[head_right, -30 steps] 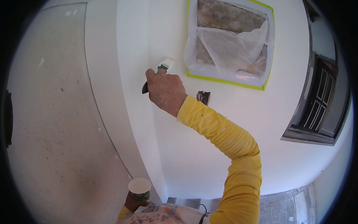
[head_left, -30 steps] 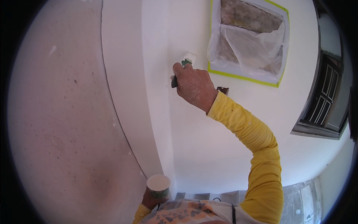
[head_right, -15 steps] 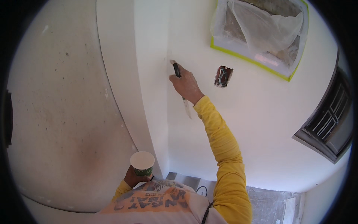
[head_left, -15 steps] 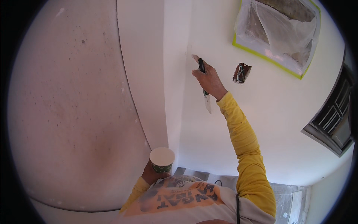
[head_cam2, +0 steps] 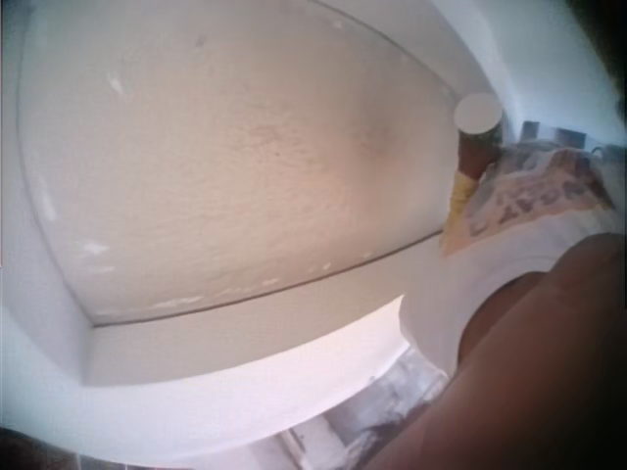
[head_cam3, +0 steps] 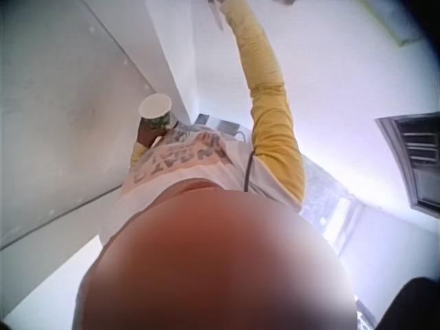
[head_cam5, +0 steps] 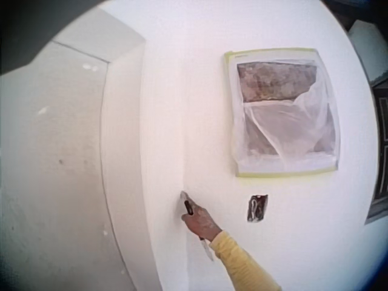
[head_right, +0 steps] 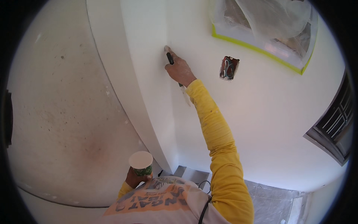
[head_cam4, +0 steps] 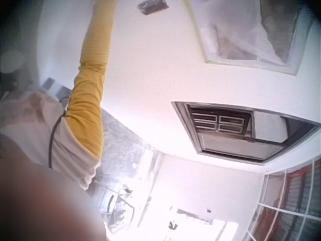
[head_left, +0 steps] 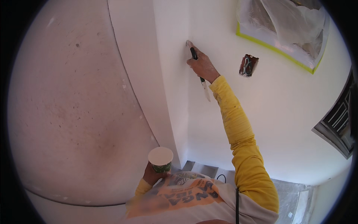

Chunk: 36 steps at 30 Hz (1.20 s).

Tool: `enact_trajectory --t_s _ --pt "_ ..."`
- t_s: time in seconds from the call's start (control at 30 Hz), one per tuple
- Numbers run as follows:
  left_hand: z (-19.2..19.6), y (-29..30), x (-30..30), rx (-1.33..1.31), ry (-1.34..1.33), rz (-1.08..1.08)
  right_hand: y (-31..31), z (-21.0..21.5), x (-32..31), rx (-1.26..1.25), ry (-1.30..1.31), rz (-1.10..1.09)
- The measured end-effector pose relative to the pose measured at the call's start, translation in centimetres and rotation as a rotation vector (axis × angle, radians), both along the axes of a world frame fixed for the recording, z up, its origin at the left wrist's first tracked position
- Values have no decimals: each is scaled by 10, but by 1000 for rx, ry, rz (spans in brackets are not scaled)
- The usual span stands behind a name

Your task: The person paints the wall around a window frame and later around a taped-off wall fixture using a small brush and a cup of white paint. The person briefly wipes the floor with a cloth before resuming painting.

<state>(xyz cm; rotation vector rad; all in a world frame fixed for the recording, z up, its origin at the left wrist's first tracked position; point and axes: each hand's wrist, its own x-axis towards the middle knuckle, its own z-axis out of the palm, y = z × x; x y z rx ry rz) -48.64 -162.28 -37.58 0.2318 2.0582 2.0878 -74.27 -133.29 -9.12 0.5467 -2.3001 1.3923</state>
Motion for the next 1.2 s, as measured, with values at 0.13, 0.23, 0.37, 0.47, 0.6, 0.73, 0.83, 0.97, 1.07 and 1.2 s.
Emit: enact_trajectory --t_s 0.13,0.23,0.37,0.47,0.6,0.73,0.83,0.97,1.07,1.2 --pt "19 12 2 27 63 70 1 -12 0 -10 -113 83" --pt "35 21 7 62 22 94 1 -16 1 -121 -88 89" --pt "47 28 7 34 -26 93 -4 -19 -12 -188 -41 132" --pt "52 30 8 -173 88 110 -10 -28 -18 -184 -98 130" --pt "60 35 12 -99 -4 170 -14 -31 -13 -311 114 156" --pt "66 39 11 -265 106 206 2 -23 -10 -312 -40 295" --pt "62 36 13 -267 31 166 19 -44 -4 -331 -136 259" --pt "43 32 17 -292 73 281 38 -127 24 -194 -130 99" --pt "27 30 11 -454 50 279 50 -178 73 468 -438 -123" --pt "15 32 -8 -423 274 277 77 -170 122 -80 -608 -48"
